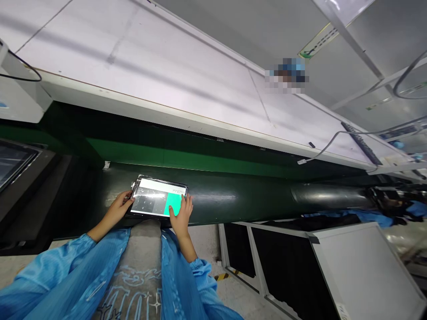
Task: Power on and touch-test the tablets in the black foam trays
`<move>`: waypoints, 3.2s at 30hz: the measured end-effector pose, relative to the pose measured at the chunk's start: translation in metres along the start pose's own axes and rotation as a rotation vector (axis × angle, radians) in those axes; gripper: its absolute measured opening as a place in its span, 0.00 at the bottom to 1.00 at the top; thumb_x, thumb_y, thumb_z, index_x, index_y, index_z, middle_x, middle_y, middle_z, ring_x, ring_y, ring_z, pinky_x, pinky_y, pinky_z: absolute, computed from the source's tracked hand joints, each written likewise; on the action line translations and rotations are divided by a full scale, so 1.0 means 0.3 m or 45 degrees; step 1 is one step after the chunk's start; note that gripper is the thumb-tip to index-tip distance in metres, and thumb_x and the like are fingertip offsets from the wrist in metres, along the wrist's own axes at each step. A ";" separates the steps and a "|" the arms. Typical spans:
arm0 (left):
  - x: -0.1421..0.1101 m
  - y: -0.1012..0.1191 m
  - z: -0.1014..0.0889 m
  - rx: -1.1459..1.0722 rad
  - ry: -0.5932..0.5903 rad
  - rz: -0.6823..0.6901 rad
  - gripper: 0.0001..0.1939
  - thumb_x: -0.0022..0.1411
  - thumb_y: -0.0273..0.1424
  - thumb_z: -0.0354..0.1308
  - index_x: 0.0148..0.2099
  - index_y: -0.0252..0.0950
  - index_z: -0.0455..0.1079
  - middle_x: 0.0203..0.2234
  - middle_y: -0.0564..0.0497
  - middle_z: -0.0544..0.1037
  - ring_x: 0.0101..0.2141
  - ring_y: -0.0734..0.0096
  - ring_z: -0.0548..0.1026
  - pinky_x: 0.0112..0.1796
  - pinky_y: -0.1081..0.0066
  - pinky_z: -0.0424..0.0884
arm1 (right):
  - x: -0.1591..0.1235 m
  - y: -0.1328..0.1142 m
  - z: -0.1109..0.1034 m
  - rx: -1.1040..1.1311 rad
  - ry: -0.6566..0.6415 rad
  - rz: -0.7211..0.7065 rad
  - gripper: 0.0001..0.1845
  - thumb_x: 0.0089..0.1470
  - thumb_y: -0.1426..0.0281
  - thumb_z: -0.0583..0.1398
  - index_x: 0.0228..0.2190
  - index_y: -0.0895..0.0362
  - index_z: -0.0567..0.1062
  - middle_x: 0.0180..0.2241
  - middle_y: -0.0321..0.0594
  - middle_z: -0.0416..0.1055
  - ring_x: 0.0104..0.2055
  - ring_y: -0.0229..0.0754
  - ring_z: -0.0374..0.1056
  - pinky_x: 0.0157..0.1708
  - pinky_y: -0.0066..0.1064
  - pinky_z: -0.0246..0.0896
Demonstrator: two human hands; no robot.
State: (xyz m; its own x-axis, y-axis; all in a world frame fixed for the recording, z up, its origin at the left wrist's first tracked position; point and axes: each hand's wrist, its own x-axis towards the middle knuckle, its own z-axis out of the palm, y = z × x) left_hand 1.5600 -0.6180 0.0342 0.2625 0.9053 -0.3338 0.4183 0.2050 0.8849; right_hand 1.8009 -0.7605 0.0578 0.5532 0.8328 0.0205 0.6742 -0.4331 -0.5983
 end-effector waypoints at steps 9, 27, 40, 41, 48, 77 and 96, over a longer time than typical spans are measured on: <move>0.004 -0.008 0.001 0.003 -0.018 -0.032 0.34 0.52 0.56 0.55 0.51 0.36 0.70 0.45 0.42 0.75 0.40 0.55 0.75 0.49 0.53 0.71 | -0.010 -0.042 0.004 -0.057 -0.207 -0.144 0.44 0.55 0.55 0.60 0.67 0.53 0.51 0.70 0.53 0.43 0.72 0.64 0.31 0.64 0.67 0.30; 0.006 0.032 -0.007 0.003 -0.025 -0.082 0.34 0.50 0.57 0.55 0.49 0.37 0.70 0.43 0.43 0.76 0.40 0.54 0.75 0.48 0.54 0.71 | -0.089 -0.070 -0.072 0.101 -0.406 -0.434 0.17 0.63 0.63 0.56 0.52 0.45 0.76 0.67 0.38 0.57 0.72 0.55 0.42 0.67 0.57 0.36; 0.008 -0.022 0.009 -0.013 -0.099 -0.007 0.38 0.45 0.53 0.63 0.54 0.36 0.64 0.45 0.43 0.71 0.39 0.58 0.73 0.40 0.58 0.73 | -0.057 0.129 0.024 0.625 0.126 0.487 0.40 0.56 0.48 0.57 0.60 0.61 0.64 0.63 0.55 0.60 0.66 0.55 0.55 0.65 0.49 0.48; 0.008 -0.026 0.008 -0.005 -0.104 -0.002 0.39 0.45 0.52 0.64 0.54 0.36 0.64 0.45 0.43 0.71 0.39 0.58 0.73 0.41 0.58 0.73 | -0.055 0.129 0.025 0.656 0.120 0.505 0.40 0.55 0.48 0.58 0.59 0.61 0.65 0.63 0.55 0.61 0.65 0.55 0.56 0.65 0.48 0.49; 0.011 -0.059 0.004 0.087 -0.119 0.069 0.41 0.43 0.48 0.66 0.57 0.36 0.62 0.50 0.41 0.69 0.43 0.56 0.73 0.47 0.55 0.72 | -0.036 0.105 0.024 0.721 0.085 0.534 0.37 0.55 0.49 0.59 0.57 0.61 0.68 0.59 0.53 0.66 0.62 0.54 0.60 0.63 0.45 0.52; 0.013 0.015 -0.001 -0.114 -0.043 -0.077 0.35 0.45 0.57 0.60 0.49 0.37 0.70 0.42 0.45 0.74 0.37 0.59 0.74 0.47 0.56 0.70 | 0.005 0.082 0.003 0.825 0.090 0.539 0.33 0.54 0.49 0.59 0.54 0.59 0.71 0.57 0.50 0.70 0.60 0.52 0.64 0.61 0.42 0.55; 0.023 0.017 0.007 -0.019 -0.038 -0.056 0.35 0.48 0.57 0.59 0.49 0.36 0.69 0.41 0.44 0.74 0.36 0.58 0.74 0.42 0.57 0.72 | 0.087 0.134 0.014 0.883 0.033 0.569 0.32 0.50 0.52 0.61 0.51 0.58 0.71 0.53 0.50 0.72 0.56 0.53 0.67 0.59 0.46 0.57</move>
State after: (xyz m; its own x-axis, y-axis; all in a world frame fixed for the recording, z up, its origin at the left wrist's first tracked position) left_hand 1.5658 -0.6117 0.0358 0.2702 0.8839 -0.3816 0.4169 0.2499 0.8739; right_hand 1.8404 -0.7545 0.0310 0.7143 0.6204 -0.3237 -0.0628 -0.4038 -0.9127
